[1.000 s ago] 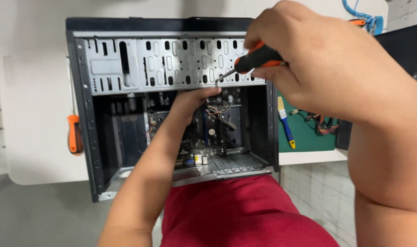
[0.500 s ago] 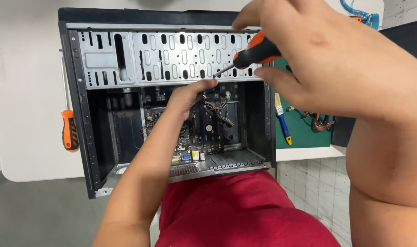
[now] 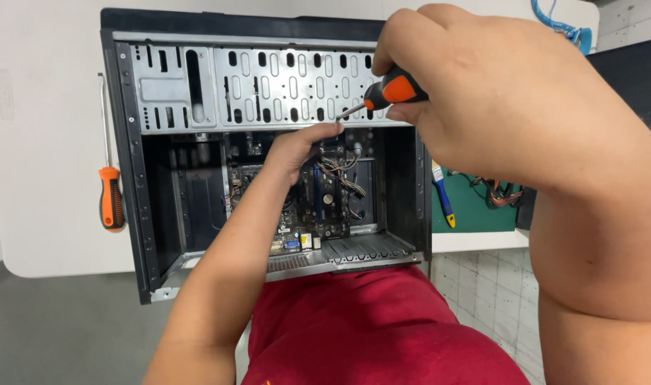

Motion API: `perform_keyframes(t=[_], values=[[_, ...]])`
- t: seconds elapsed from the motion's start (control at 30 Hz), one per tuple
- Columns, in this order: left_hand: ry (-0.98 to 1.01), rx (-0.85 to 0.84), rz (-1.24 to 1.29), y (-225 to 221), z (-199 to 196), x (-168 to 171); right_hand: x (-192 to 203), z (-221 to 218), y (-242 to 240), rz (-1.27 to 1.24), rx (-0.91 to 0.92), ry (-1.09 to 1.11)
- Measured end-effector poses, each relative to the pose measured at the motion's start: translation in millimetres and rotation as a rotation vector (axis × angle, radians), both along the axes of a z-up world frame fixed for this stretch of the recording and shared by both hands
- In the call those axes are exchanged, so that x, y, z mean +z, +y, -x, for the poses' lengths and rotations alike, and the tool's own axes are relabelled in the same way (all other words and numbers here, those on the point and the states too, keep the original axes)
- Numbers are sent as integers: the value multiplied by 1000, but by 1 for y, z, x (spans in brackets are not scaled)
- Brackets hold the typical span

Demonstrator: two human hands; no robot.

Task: Installing a power supply unit and managing screws inside a computer case.

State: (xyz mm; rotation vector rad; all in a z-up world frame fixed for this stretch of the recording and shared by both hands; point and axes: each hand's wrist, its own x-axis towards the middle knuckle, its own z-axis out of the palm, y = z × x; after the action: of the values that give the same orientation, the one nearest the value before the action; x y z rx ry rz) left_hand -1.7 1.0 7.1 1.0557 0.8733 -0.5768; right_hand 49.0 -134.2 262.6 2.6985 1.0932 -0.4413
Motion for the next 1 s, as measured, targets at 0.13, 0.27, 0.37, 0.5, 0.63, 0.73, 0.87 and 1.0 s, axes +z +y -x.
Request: perform_keyframes(t=[0.13,0.27,0.37,0.5,0.63,0.73,0.87,1.0], values=[[22,-49,-1,1,-1,2,-7,2,0,21,118,-170],[15,-2,13,-1,-1,-1,-7,1,7,50,69,-152],[8,12,16,-1,-1,-3,-7,-2,10,8,83,-149],[3,5,9,-1,-1,-5,-2,-4,22,-15,44,-101],[-8,11,9,-1,0,-5,1,-2,24,-19,-11,-66],[-22,8,13,0,1,-1,-2,-3,20,-57,49,-112],[-16,18,24,1,2,8,-4,-4,13,-87,28,-122],[-7,-3,-23,-1,-1,0,-6,-5,-4,-80,48,-191]])
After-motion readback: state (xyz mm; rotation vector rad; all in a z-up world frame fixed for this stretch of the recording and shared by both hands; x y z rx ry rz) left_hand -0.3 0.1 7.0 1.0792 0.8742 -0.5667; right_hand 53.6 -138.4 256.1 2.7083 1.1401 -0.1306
